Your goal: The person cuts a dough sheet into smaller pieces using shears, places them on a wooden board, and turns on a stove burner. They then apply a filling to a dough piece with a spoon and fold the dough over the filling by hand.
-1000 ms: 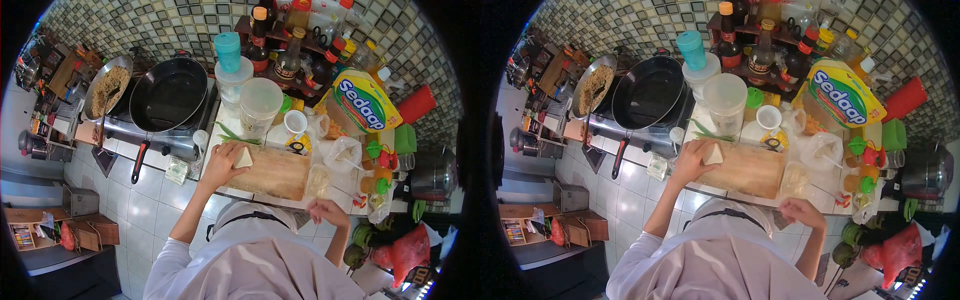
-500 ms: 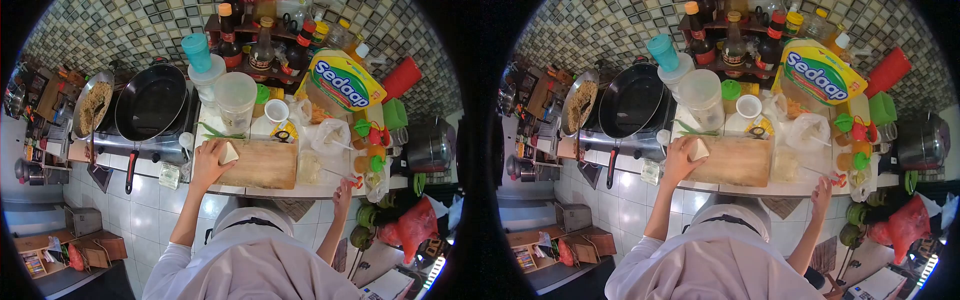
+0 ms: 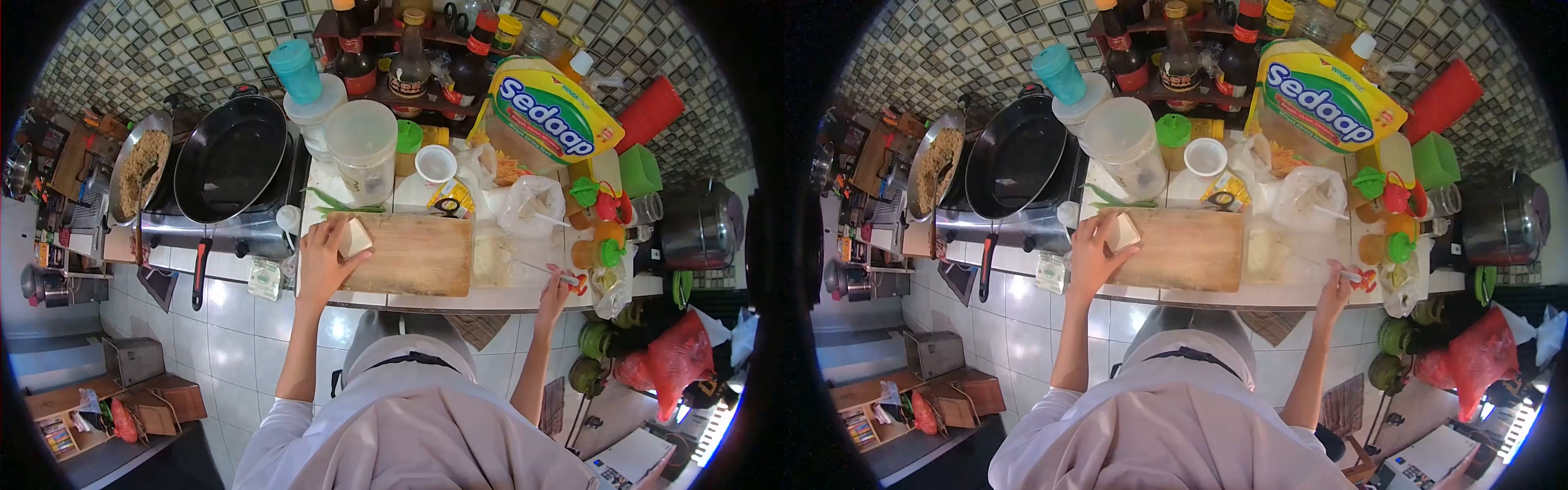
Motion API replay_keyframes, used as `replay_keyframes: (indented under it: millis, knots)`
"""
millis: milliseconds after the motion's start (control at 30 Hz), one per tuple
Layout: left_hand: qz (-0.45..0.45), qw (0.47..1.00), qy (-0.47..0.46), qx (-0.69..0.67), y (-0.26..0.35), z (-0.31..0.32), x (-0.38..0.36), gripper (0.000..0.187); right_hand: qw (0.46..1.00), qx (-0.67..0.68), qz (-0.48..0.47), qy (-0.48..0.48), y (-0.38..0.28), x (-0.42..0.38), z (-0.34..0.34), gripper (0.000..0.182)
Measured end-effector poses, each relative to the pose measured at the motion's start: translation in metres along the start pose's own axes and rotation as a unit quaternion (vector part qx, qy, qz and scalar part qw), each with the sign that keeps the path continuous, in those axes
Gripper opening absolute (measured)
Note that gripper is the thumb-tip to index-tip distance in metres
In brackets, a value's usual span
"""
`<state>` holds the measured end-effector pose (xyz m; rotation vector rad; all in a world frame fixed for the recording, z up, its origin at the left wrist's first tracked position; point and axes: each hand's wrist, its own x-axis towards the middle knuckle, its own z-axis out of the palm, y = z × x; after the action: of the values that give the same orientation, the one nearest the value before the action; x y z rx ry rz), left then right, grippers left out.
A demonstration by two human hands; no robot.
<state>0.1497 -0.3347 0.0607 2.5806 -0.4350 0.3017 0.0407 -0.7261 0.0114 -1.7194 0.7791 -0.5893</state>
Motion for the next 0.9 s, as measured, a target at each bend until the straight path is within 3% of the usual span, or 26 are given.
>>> replay_keyframes:
  millis: [33, 133, 333, 367, 500, 567, 667, 800, 833, 900]
  knots:
    - [-0.009, 1.0, 0.002, 0.002, 0.002, 0.0, -0.001, 0.065, 0.992, -0.078, -0.094, 0.021, -0.004, -0.001, 0.002, 0.024]
    - [-0.051, 0.999, 0.002, 0.002, 0.015, -0.001, -0.002, 0.067, 0.979, -0.122, -0.161, -0.01, -0.037, -0.006, 0.003, 0.024]
    - [-0.086, 0.994, 0.061, 0.011, 0.038, 0.013, -0.005, 0.068, 0.96, -0.119, -0.179, -0.18, -0.081, -0.014, 0.006, 0.016]
    - [-0.086, 0.993, 0.075, 0.025, 0.038, 0.017, -0.005, 0.066, 0.95, -0.098, -0.233, -0.186, -0.079, -0.011, 0.007, 0.015]
    - [-0.099, 0.992, 0.081, 0.013, 0.033, 0.018, -0.01, 0.059, 0.937, -0.114, -0.271, -0.19, -0.104, -0.014, 0.002, 0.012]
    - [-0.098, 0.991, 0.085, 0.026, 0.032, 0.017, -0.007, 0.057, 0.923, -0.085, -0.337, -0.165, -0.109, -0.014, 0.0, 0.01]
    - [-0.092, 0.989, 0.107, 0.038, 0.038, 0.009, -0.006, 0.053, 0.928, -0.032, -0.307, -0.209, -0.1, -0.017, 0.008, 0.012]
    - [-0.032, 0.99, 0.132, 0.021, 0.054, 0.017, -0.006, 0.047, 0.926, -0.084, -0.256, -0.266, -0.078, -0.016, 0.011, 0.013]
    - [-0.037, 0.992, 0.116, -0.028, 0.067, 0.019, -0.005, 0.045, 0.934, -0.066, -0.27, -0.223, -0.076, -0.021, 0.007, 0.012]
    - [0.041, 0.993, 0.097, -0.054, 0.092, 0.026, -0.002, 0.045, 0.935, -0.047, -0.31, -0.167, -0.065, -0.027, -0.002, 0.012]
